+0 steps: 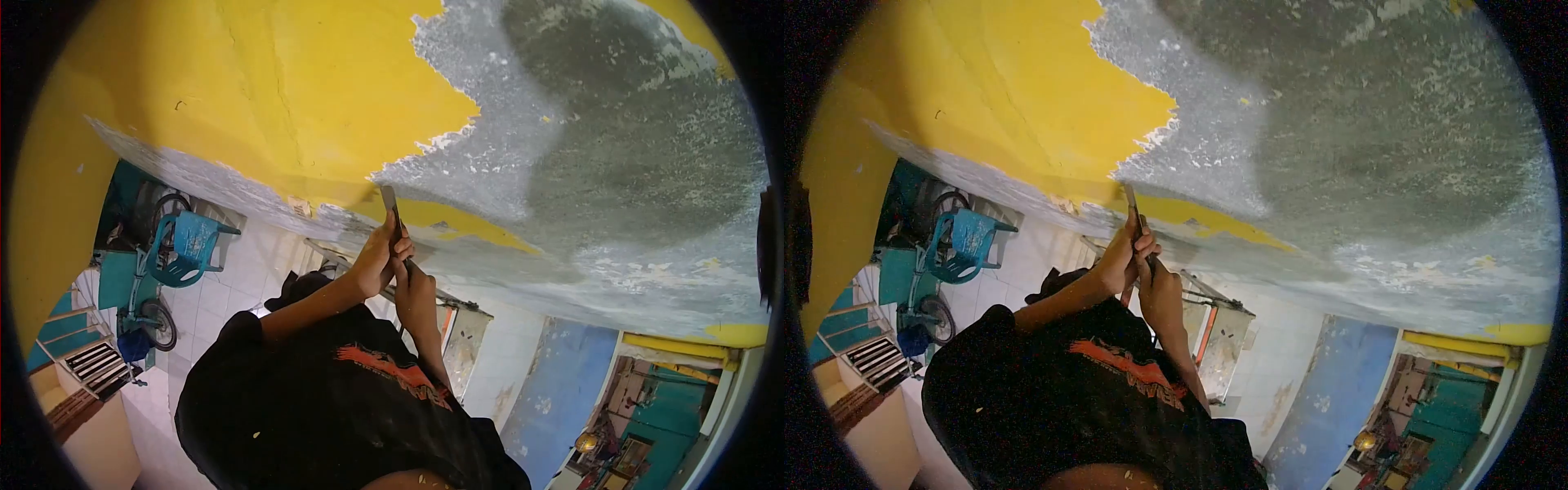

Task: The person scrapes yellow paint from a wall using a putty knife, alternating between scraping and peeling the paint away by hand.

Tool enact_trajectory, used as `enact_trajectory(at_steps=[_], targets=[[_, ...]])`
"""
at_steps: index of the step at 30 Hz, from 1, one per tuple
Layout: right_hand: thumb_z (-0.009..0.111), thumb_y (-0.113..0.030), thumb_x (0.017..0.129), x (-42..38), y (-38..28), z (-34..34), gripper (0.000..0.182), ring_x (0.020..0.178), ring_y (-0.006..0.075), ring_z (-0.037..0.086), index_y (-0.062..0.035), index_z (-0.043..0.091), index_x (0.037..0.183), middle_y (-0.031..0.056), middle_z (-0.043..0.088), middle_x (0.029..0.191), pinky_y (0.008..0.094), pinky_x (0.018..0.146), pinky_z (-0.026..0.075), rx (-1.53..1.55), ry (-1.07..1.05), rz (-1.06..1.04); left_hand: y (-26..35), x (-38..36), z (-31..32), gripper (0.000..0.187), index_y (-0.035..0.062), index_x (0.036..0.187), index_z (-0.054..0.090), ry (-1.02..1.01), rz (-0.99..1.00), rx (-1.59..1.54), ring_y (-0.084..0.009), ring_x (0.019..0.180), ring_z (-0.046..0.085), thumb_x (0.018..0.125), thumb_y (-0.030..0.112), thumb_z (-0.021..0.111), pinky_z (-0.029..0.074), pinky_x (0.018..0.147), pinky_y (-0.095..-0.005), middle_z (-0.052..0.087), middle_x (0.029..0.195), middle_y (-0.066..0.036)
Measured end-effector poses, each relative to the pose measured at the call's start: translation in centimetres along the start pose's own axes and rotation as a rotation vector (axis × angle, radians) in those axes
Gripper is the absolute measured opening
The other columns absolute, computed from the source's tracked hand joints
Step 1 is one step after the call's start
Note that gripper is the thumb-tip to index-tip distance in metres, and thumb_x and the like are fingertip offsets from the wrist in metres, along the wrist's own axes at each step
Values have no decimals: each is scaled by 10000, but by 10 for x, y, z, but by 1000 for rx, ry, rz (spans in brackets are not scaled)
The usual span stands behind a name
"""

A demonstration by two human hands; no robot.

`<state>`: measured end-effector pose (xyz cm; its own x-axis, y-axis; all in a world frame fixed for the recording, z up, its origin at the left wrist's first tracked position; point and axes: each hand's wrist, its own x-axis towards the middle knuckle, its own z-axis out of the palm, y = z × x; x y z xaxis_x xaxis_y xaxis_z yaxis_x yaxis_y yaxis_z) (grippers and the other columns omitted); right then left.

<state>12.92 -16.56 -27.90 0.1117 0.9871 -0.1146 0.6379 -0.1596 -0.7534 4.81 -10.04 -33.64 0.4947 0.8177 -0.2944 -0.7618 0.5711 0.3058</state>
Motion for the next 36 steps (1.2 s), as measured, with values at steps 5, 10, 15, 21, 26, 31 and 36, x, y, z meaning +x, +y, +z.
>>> enact_trajectory(at_steps=[5,10,15,21,26,31,36], targets=[[481,-154,889,-25,11,-19,235,650,445,542,59,579,914,273,552,685,469,590,418,-40,24,47,-9,-20,18,463,107,781,451,-71,-152,115,-119,579,396,856,563,439,344,574,-256,391,596,13],[483,-166,890,2,6,-2,250,675,434,553,60,588,872,293,550,723,465,564,410,-102,85,-76,7,3,9,407,145,796,416,14,35,143,-96,540,327,866,546,423,358,646,-249,334,588,36],[489,-168,883,11,2,34,243,629,421,544,58,579,883,270,532,657,446,551,404,23,30,-189,35,-13,3,412,143,743,429,71,133,87,-92,471,298,877,531,406,376,684,-244,304,528,42],[455,-210,907,-21,-5,-30,305,680,425,564,66,584,924,271,561,692,412,581,424,62,-49,53,8,-23,18,487,87,806,472,-56,-181,159,-154,631,432,829,574,456,386,643,-301,406,622,-4],[467,-180,897,17,-7,-4,280,649,458,530,76,580,887,286,532,664,449,570,417,82,-21,-17,16,6,3,474,95,770,449,-17,90,84,-156,611,399,839,564,459,371,646,-282,375,602,0],[477,-190,898,-4,-6,-8,286,624,446,529,74,586,884,292,528,655,431,530,403,41,-30,-22,18,-13,-1,424,120,767,459,-48,-39,85,-137,581,411,836,537,473,412,774,-320,374,582,24],[472,-197,906,-13,-6,-32,291,650,452,524,69,579,853,298,526,672,425,528,395,13,-44,102,13,-16,24,474,83,793,494,-92,-240,128,-158,644,454,845,552,460,404,681,-294,445,628,-17]])
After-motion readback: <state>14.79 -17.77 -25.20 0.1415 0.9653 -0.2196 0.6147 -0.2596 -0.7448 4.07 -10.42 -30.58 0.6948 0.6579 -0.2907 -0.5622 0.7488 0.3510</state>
